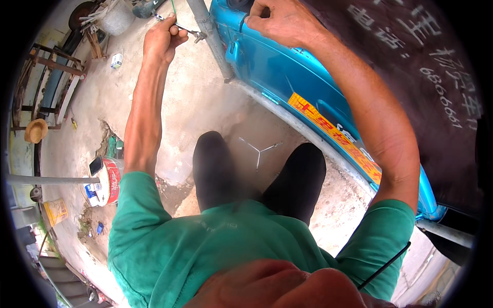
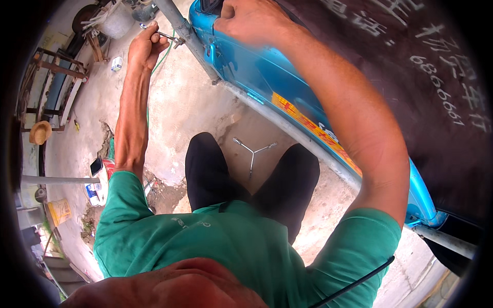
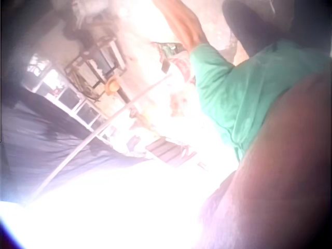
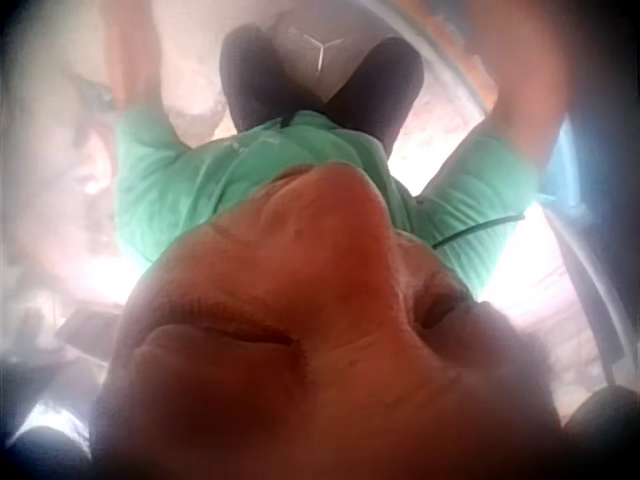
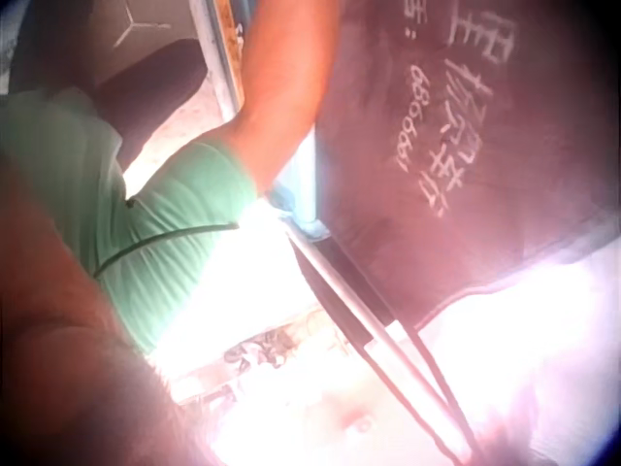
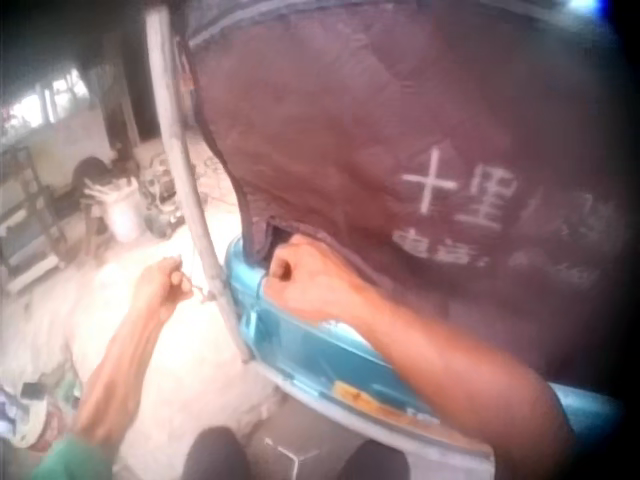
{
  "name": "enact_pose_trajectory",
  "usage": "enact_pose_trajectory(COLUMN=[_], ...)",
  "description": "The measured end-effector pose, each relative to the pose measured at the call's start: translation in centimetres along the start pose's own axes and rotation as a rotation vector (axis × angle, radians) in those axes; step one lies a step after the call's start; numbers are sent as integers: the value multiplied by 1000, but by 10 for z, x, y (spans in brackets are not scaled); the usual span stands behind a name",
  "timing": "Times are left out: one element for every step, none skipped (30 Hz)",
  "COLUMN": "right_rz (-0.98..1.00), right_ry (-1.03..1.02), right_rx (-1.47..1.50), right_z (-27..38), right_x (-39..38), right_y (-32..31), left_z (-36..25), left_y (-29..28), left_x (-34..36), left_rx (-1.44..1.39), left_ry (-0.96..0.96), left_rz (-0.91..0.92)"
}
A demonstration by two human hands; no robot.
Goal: The person uses a wrench to loosen a bolt on a metal bracket attached to a turquoise vehicle and then removes the bolt by hand.
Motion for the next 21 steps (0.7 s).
enact_pose_trajectory(right_rz=[8,86,74,62,43,54,53,46,37,37,36,33,15,-5,-22,-12,73,158,245,178,116], right_ry=[7,43,42,39,34,43,44,51,59,46,32,26,21,17,13,-3,25,51,68,70,70], right_rx=[-1,74,62,49,37,11,14,21,27,38,58,76,74,71,70,57,61,64,69,79,89], right_z=[2,11,14,16,17,12,10,6,3,2,1,-3,-8,-13,-15,-10,-7,-1,2,0,-4], right_x=[0,-3,-3,-3,-1,0,0,-3,-4,-4,-4,-4,-3,1,2,3,2,0,-3,-4,-3], right_y=[2,-4,-9,-13,-17,-15,-16,-17,-19,-20,-19,-18,-16,-13,-9,-9,-9,-13,-10,-15,-16], left_z=[-3,-5,-10,6,7,13,17,13,10,17,22,28,34,41,48,62,77,93,107,136,165], left_y=[1,2,5,-2,3,4,2,8,13,0,-22,-44,-58,-63,-71,-79,-81,-81,-77,-74,-70], left_x=[0,-6,-8,7,12,14,14,3,-1,13,23,32,37,31,19,10,-9,-25,-44,-51,-63], left_rx=[20,24,20,-76,-171,-217,-248,-272,-296,-338,-367,-383,-397,-335,-272,-193,-51,113,287,405,459], left_ry=[47,50,70,29,-6,-32,-54,-77,-100,-117,-129,-124,-119,-134,-149,-160,-181,-183,-171,-204,-250], left_rz=[8,0,-3,50,107,89,77,71,68,67,-1,-16,-32,-81,-133,-64,-96,-112,-110,-73,-37])
Point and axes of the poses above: each hand's wrist, its own x-axis towards the middle knuckle, its own y-axis out of the palm, z = x × y, the point moved 10 cm from there along x, towards the middle knuckle, and after that the axes turned 1 degree about y, right-handed, at the moved point
